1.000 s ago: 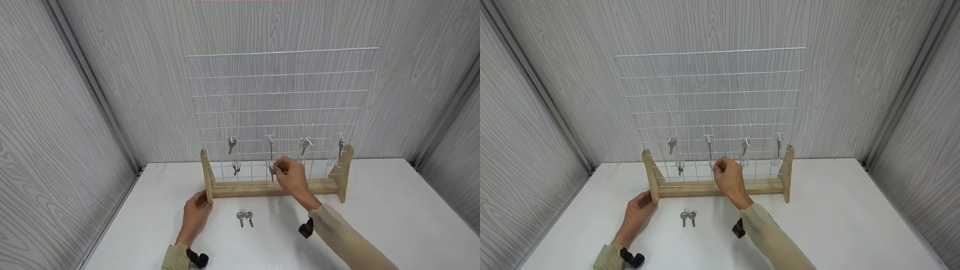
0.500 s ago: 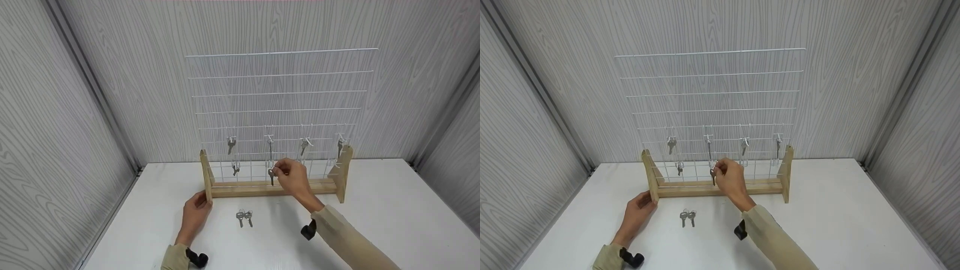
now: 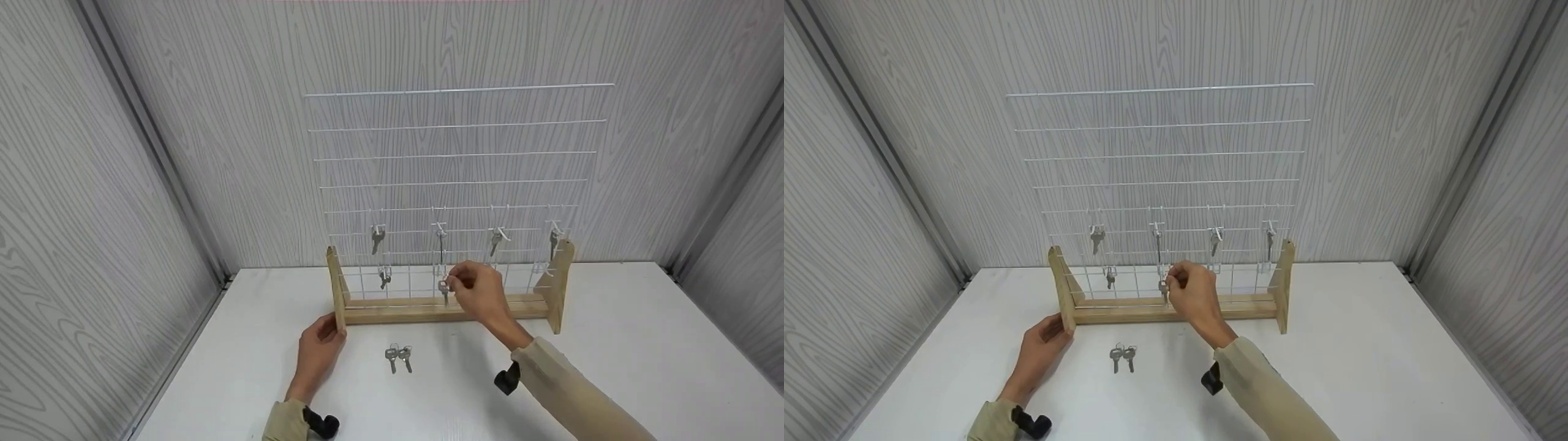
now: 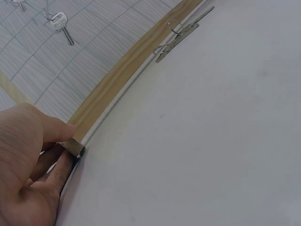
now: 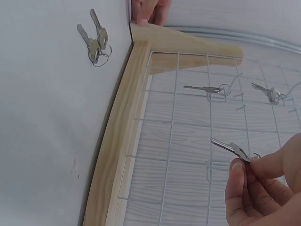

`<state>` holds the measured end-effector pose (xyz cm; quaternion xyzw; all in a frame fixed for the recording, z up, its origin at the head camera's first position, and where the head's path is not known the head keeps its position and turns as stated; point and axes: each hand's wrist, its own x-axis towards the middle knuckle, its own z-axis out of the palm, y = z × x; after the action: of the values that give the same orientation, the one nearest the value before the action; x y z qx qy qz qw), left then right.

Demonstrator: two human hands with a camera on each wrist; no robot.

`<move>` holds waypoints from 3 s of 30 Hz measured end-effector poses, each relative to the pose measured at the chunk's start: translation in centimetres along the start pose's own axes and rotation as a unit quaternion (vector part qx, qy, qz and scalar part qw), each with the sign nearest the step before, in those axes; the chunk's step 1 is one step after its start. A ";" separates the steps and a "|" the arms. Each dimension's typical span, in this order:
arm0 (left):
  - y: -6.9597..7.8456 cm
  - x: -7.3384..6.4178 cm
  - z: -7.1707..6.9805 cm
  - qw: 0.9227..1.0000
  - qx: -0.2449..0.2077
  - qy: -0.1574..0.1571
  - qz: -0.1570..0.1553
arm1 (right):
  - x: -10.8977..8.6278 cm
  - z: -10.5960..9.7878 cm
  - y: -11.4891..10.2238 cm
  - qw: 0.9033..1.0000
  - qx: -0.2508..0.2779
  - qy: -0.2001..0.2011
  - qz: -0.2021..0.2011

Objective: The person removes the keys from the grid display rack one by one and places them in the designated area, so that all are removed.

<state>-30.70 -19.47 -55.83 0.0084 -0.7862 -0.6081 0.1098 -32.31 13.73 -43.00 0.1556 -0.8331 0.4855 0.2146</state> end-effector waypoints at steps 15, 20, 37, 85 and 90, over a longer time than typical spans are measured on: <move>-0.1 -0.2 -0.2 1.000 0.002 0.003 -0.012 | -1.0 -0.4 -0.1 1.000 -0.011 -0.022 0.004; 0.0 -0.2 -0.1 1.000 -0.003 -0.002 -0.012 | -1.3 -0.2 0.2 1.000 -0.011 -0.023 0.013; 0.1 -0.2 0.0 1.000 -0.005 -0.004 0.002 | -3.0 2.3 1.3 0.998 0.008 -0.059 0.028; 0.2 -0.2 0.1 1.000 -0.016 0.001 -0.006 | -5.9 7.0 5.0 0.976 -0.006 -0.195 0.097; 0.1 -0.3 0.1 1.000 -0.017 -0.001 -0.002 | -5.8 7.1 4.8 0.974 -0.018 -0.208 0.089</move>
<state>-30.45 -19.33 -55.84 0.0072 -0.7759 -0.6215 0.1080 -31.04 10.17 -52.64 0.1745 -0.8786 0.4445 -0.0048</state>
